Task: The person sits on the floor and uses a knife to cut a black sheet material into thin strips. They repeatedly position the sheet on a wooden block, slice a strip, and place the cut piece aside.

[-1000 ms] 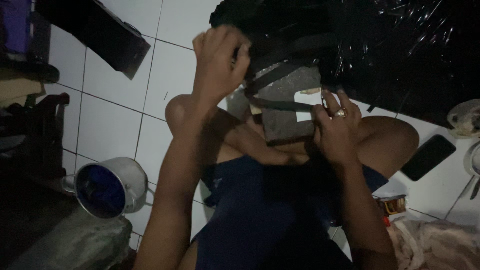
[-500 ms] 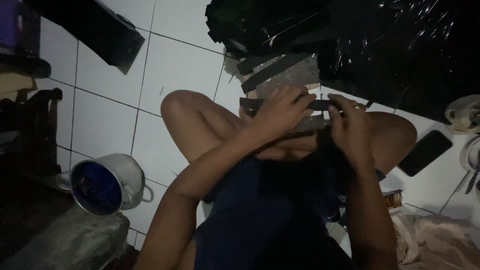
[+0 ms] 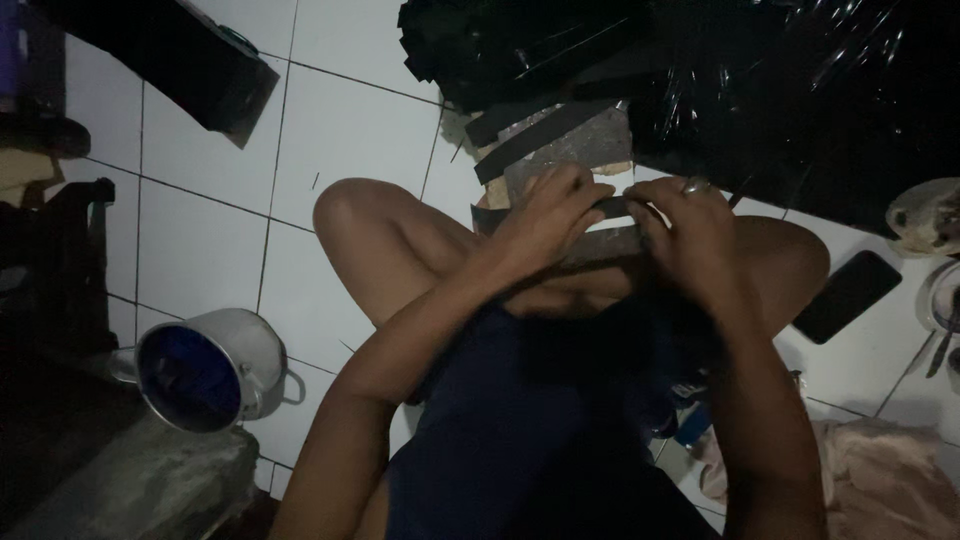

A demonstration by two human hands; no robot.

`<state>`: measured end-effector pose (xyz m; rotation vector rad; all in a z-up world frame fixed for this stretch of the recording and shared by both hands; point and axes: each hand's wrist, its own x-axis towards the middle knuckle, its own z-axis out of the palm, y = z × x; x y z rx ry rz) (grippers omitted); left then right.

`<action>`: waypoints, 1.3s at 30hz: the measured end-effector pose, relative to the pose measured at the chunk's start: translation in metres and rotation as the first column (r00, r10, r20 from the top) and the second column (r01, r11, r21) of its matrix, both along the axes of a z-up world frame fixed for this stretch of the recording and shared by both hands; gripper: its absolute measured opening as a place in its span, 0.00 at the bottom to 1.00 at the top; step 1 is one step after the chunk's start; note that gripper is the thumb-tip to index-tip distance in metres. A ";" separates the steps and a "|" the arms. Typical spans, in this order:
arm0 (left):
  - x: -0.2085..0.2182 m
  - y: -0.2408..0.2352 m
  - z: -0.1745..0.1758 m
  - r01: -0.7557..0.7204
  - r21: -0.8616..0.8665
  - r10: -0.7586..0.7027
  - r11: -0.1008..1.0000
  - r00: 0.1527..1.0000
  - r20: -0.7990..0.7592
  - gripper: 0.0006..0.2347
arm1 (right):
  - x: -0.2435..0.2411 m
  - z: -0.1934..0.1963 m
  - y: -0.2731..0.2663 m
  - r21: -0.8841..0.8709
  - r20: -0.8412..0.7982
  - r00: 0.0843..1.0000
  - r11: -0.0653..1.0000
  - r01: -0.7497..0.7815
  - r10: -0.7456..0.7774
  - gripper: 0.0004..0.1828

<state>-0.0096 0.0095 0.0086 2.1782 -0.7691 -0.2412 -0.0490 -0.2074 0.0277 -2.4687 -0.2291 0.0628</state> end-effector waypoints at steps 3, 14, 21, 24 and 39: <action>0.002 -0.001 0.005 0.033 0.083 -0.023 0.996 0.992 -0.121 0.11 | 0.004 0.002 -0.003 0.033 0.056 0.998 0.999 -0.024 0.022 0.08; 0.001 -0.008 0.001 -0.024 0.044 0.026 0.999 0.999 -0.029 0.11 | 0.004 0.006 -0.007 0.127 -0.065 0.997 0.991 0.052 -0.044 0.07; 0.000 -0.003 -0.003 0.052 0.013 -0.053 0.999 0.993 0.107 0.09 | 0.005 -0.011 -0.022 -0.119 0.090 0.984 0.983 -0.141 0.152 0.15; -0.003 0.001 -0.004 0.079 0.069 -0.086 0.994 0.992 0.096 0.08 | 0.001 -0.013 -0.026 -0.180 0.109 0.977 0.970 -0.163 0.184 0.20; 0.003 0.001 -0.012 0.173 0.088 -0.188 0.981 0.959 0.211 0.12 | -0.014 -0.026 -0.028 0.167 -0.009 0.997 0.983 0.074 -0.073 0.20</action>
